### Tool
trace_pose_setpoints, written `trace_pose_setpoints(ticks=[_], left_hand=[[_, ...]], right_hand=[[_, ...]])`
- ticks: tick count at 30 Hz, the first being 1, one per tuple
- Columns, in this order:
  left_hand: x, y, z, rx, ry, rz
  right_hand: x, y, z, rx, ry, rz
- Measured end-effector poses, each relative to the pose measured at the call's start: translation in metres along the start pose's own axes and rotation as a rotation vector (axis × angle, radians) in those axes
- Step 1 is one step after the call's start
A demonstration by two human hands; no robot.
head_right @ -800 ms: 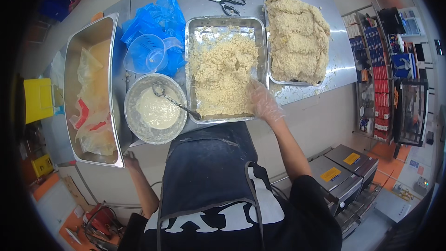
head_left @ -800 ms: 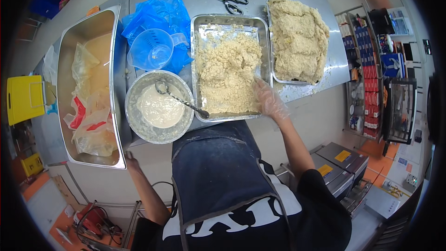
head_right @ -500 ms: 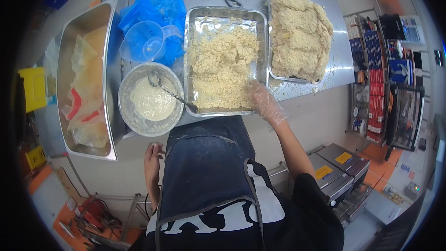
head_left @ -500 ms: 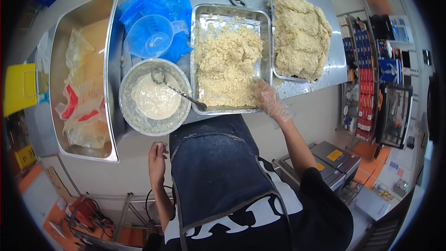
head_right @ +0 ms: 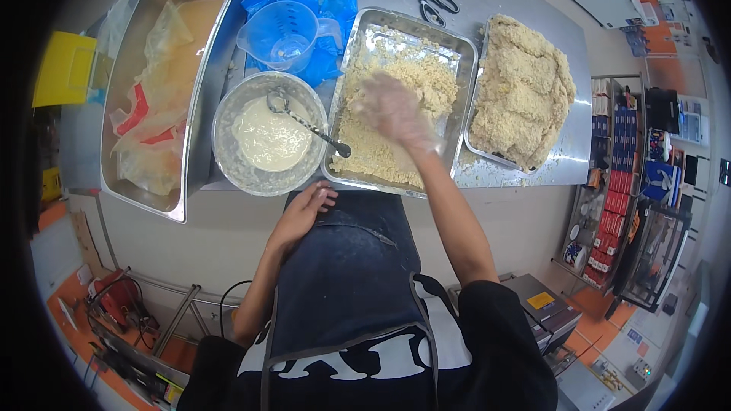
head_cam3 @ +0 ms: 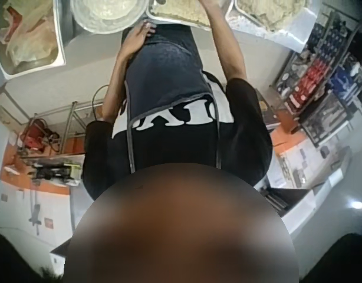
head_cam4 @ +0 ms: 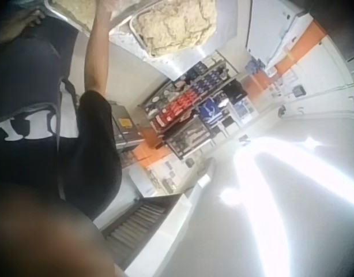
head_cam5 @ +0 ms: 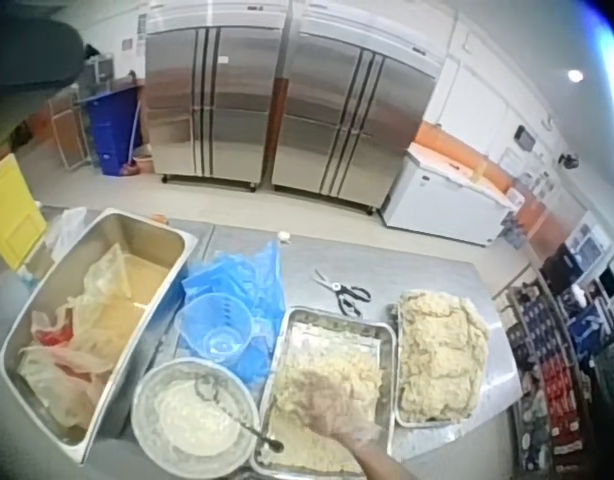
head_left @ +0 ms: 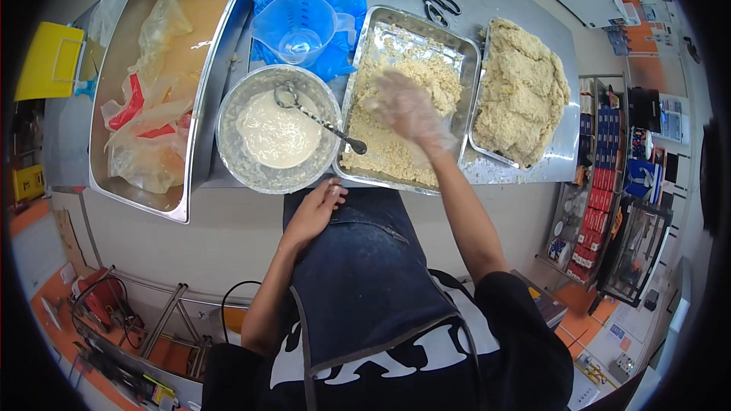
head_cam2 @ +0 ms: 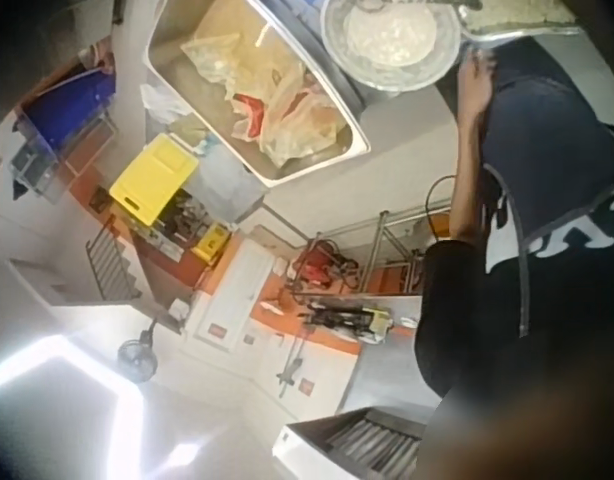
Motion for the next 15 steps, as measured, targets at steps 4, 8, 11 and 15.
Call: trace_pose_setpoints(ticks=[4, 8, 11, 15], left_hand=[[0.008, -0.010, -0.008, 0.030, 0.179, 0.434], [-0.005, -0.018, -0.018, 0.082, 0.151, 0.575], [-0.007, -0.021, -0.021, 0.083, 0.136, 0.548], [-0.012, -0.021, -0.026, 0.129, 0.111, 0.475]], right_hand=[[-0.032, -0.025, 0.007, -0.050, -0.094, 0.118], [-0.031, -0.036, 0.017, -0.079, -0.074, 0.190], [-0.020, -0.046, 0.021, -0.015, -0.034, 0.134], [-0.015, -0.060, 0.023, -0.012, 0.018, 0.082]])
Point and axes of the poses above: each hand's wrist, its own z-axis away from the middle knuckle, its own y-axis out of the back of the hand, x = y × z, the point moved 1 cm from there along -z, towards the middle knuckle, and after that the axes turned 7 degrees about x, right-handed, at the moved point
